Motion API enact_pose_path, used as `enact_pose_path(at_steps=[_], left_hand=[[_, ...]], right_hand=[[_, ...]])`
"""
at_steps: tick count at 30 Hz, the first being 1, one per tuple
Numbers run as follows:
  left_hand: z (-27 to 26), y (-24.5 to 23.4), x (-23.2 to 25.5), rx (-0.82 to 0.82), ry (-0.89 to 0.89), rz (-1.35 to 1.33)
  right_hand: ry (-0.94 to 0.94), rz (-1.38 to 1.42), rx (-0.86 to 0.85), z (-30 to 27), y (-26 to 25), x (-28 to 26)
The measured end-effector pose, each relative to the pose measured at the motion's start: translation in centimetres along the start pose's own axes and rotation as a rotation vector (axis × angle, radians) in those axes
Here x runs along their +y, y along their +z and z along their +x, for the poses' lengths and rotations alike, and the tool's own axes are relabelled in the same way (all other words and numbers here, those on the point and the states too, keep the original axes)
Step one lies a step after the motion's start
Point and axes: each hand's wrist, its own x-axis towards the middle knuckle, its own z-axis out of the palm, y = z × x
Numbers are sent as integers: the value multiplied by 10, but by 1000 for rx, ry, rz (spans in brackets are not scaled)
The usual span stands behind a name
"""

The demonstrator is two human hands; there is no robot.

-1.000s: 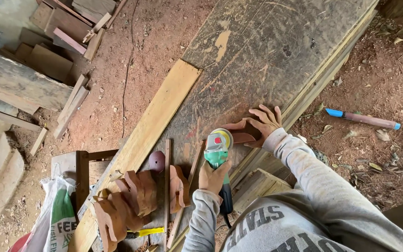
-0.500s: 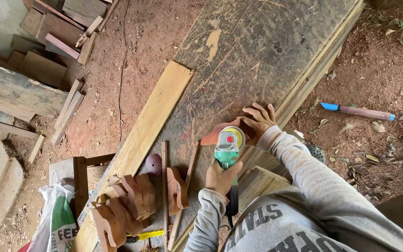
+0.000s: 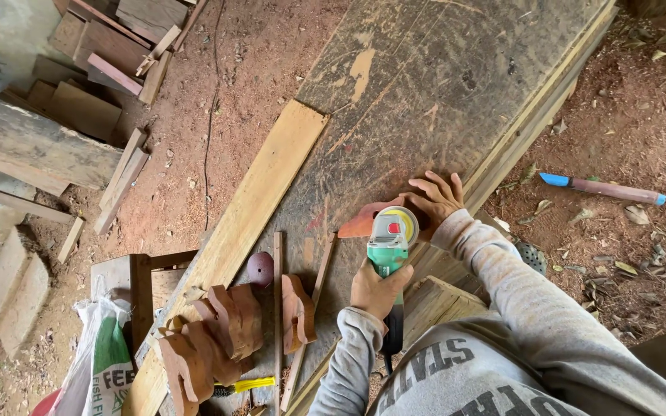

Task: Use an angle grinder with a sanding attachment to smooth small wooden pieces.

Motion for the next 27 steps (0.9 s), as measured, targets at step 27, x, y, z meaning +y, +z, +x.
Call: enact_pose_path(at_steps=[27], left_hand=[[38,-18,-23,249,325,-275]], right_hand=[[26,-50,-115,2,-6,0]])
